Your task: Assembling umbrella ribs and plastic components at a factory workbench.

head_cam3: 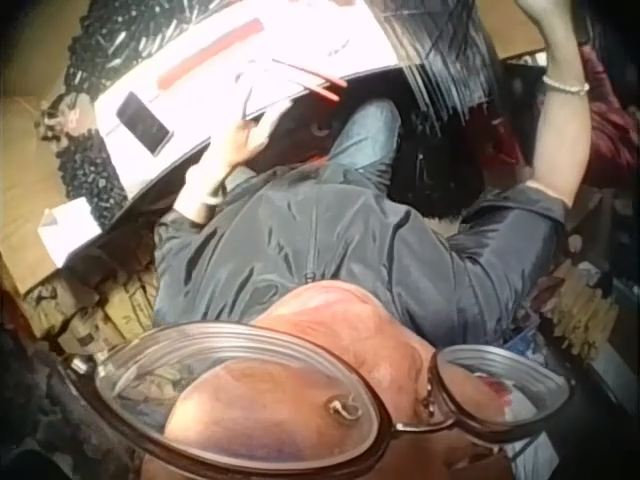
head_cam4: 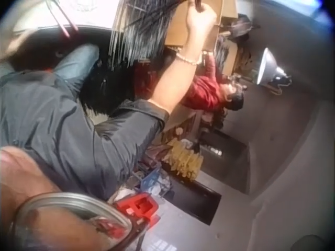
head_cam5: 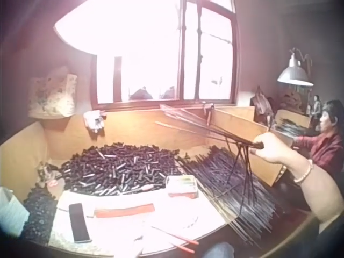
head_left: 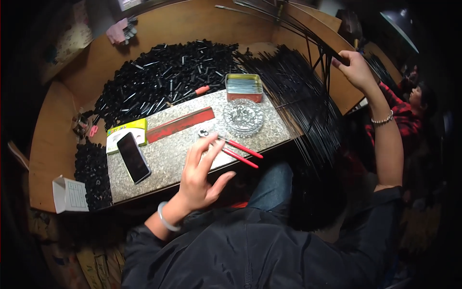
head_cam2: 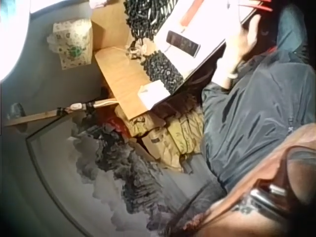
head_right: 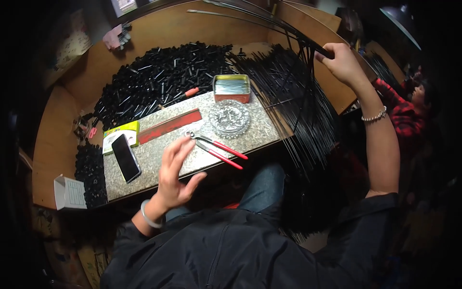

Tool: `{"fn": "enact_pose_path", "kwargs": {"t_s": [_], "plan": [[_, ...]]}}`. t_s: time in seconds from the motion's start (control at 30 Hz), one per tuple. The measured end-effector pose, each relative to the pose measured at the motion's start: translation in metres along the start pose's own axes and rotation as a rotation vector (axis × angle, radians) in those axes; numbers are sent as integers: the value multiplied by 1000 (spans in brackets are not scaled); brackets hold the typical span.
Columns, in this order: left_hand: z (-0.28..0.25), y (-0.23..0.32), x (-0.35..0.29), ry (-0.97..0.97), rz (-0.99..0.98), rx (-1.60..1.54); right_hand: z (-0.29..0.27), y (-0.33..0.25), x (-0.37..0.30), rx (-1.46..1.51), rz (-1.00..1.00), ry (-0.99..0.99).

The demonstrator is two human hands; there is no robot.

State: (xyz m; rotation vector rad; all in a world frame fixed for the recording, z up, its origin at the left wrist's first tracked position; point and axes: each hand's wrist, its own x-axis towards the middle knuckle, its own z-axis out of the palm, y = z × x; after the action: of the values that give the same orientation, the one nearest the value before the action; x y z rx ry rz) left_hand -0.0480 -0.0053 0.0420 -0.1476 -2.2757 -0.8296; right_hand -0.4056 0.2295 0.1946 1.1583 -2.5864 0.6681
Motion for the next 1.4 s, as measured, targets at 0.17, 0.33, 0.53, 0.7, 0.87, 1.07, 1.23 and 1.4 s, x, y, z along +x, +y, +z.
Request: {"fn": "enact_pose_path", "kwargs": {"t_s": [0.17,0.33,0.53,0.7,0.87,1.07,1.23,1.4], "plan": [[1,-3,91,-22,-127,-145,31,-70,3,257,-142,-88],[29,-19,127,196,-129,117,64,-166,-17,252,-298,-86],[21,-38,111,627,-258,-33,74,-217,-34,277,-380,-249],[-13,-59,99,601,-287,-812,82,-206,-56,641,-207,-687],[-44,-63,78,287,-349,-771,86,-175,-109,923,152,-886],[-62,-46,61,57,-400,-760,109,-176,-137,1328,248,-1065],[-66,-46,55,34,-301,-617,121,-185,-143,1369,193,-1018],[-62,-43,51,91,-294,-760,125,-187,-151,1553,246,-1083]]}}
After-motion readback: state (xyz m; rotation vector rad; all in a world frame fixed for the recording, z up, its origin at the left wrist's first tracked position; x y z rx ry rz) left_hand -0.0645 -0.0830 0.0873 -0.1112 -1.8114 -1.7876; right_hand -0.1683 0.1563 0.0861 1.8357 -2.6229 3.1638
